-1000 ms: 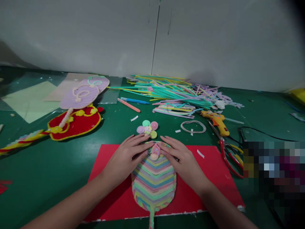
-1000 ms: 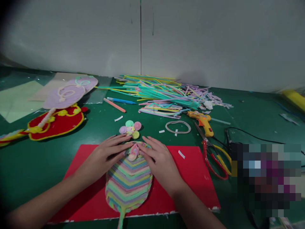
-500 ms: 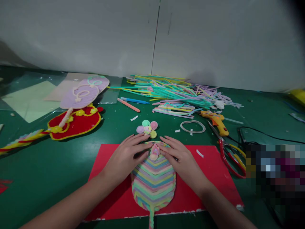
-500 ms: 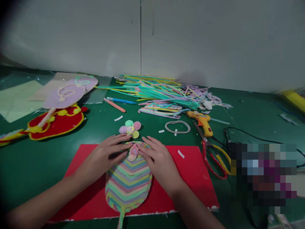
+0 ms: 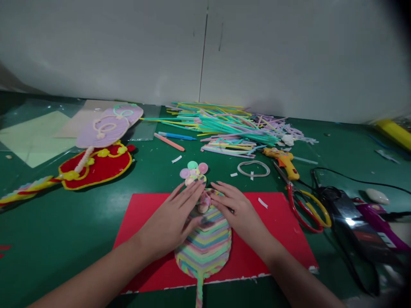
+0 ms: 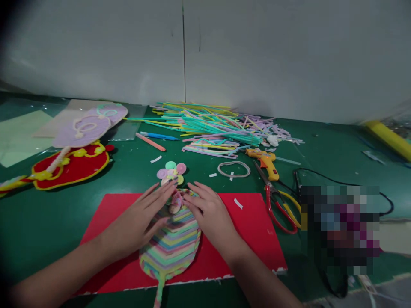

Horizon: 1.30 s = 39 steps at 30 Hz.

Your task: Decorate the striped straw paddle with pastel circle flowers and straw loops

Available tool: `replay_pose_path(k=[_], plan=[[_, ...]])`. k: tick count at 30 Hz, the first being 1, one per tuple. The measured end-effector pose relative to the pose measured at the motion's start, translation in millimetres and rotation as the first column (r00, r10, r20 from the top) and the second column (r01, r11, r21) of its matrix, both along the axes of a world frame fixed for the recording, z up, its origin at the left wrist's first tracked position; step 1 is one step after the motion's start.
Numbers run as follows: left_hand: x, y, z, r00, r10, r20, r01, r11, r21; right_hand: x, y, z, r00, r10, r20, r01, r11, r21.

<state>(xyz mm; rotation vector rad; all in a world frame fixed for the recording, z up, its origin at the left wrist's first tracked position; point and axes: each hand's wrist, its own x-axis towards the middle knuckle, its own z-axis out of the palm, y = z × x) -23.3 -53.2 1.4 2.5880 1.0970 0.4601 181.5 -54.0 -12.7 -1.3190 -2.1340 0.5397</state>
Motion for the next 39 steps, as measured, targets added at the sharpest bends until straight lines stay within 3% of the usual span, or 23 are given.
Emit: replay_pose_path(k=[6,14,23,31,39], plan=[[-1,-8,5.5,0.985,-0.139,-0.103,0.139,0.99,-0.007,2,0,0.8,1.0,0.023,0.008,-0.023,1.0,-0.011],[-12,-5,6.0,0.98,-0.173,-0.098,0.166,0.983,-0.078,0,-1,5.3,1.0,0.002,-0.019,-0.002,0.999,-0.041],[-25,14,14.6,0.973,-0.228,-0.044,0.212,0.95,-0.229,0,1,4.0,0.999,-0.002,-0.036,0.001,0.999,-0.044],[-26,20,12.1,0.966,-0.251,-0.069,0.232,0.95,-0.209,-1,0,7.4,1.0,0.001,0.005,-0.001,0.998,-0.064],[-23,21,15.5,0.97,-0.236,-0.051,0.218,0.947,-0.237,0,3,-6.0,1.0,0.012,-0.022,-0.012,1.0,0.004]])
